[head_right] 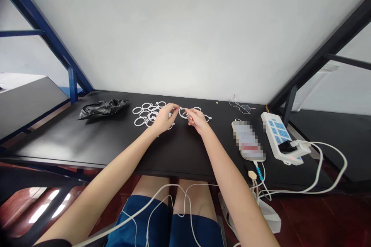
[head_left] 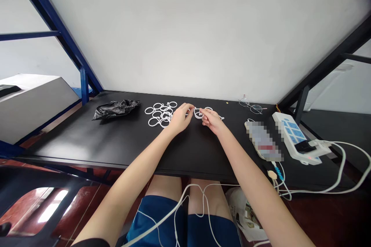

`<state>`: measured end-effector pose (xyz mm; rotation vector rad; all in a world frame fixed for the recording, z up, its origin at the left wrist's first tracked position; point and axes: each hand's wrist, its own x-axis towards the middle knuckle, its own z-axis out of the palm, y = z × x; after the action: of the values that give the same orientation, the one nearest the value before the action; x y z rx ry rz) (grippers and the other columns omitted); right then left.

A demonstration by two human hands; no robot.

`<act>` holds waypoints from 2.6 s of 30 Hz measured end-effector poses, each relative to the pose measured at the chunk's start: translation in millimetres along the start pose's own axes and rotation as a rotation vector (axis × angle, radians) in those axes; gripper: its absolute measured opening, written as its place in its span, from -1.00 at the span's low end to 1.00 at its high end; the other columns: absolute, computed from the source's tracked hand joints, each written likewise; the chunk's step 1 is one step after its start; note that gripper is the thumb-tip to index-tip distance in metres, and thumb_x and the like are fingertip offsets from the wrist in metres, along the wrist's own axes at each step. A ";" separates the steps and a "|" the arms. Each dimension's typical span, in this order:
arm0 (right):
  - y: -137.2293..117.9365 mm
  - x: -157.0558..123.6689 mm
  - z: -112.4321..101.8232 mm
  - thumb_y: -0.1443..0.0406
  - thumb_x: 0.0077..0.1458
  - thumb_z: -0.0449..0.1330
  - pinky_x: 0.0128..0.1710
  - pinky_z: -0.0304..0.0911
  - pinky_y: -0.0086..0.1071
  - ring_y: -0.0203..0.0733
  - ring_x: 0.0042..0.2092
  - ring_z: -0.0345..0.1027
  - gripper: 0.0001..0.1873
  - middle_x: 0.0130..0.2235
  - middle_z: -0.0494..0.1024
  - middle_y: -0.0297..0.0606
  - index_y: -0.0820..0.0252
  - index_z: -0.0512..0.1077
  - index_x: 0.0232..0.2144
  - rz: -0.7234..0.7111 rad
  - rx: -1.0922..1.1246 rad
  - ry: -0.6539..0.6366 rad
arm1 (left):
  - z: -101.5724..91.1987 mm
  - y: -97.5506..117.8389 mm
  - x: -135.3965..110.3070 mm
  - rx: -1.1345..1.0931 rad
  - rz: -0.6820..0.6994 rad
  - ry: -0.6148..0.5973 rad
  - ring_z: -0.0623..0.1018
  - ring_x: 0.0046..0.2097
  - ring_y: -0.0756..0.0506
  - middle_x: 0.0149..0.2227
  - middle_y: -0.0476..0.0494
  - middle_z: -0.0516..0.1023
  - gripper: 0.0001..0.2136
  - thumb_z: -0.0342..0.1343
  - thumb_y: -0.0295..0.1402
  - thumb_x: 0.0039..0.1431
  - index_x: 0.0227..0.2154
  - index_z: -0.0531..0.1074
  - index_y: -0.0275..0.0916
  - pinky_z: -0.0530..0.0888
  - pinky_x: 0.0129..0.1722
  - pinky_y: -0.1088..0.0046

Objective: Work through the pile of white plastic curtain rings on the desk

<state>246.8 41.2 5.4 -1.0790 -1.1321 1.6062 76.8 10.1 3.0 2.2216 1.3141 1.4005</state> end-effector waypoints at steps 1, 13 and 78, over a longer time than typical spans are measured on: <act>0.3 0.5 -0.3 0.08 -0.17 0.41 -0.67 0.05 -0.53 -0.51 -0.68 -0.08 -0.62 -0.69 0.12 -0.58 0.18 0.35 -0.50 -0.003 0.005 0.002 | 0.1 -0.2 0.1 0.002 0.001 -0.003 0.49 -0.25 -0.04 -0.24 -0.13 0.49 -0.86 -0.07 -0.38 0.28 -0.22 0.38 -0.21 0.45 -0.19 0.39; 0.6 1.7 -0.1 0.06 -0.19 0.43 -0.68 0.11 -0.53 -0.51 -0.68 -0.07 -0.59 -0.70 0.11 -0.57 0.19 0.34 -0.57 -0.030 0.043 0.039 | 1.8 -0.8 -0.6 -0.020 -0.009 -0.027 0.49 -0.28 -0.03 -0.29 -0.09 0.48 -0.92 0.01 -0.44 0.19 -0.31 0.39 -0.21 0.47 -0.24 0.40; 1.1 2.5 -0.5 0.00 -0.10 0.35 -0.64 0.14 -0.51 -0.48 -0.69 -0.04 -0.58 -0.74 0.09 -0.56 0.19 0.34 -0.59 0.013 0.031 -0.003 | 1.0 -3.3 -1.2 0.005 -0.029 -0.070 0.48 -0.30 -0.03 -0.33 -0.06 0.44 -0.96 0.09 -0.38 0.15 -0.36 0.41 -0.20 0.45 -0.26 0.43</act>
<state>246.4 43.5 3.9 -1.0662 -1.1008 1.6312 75.5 11.3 -0.1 2.2251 1.3224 1.2984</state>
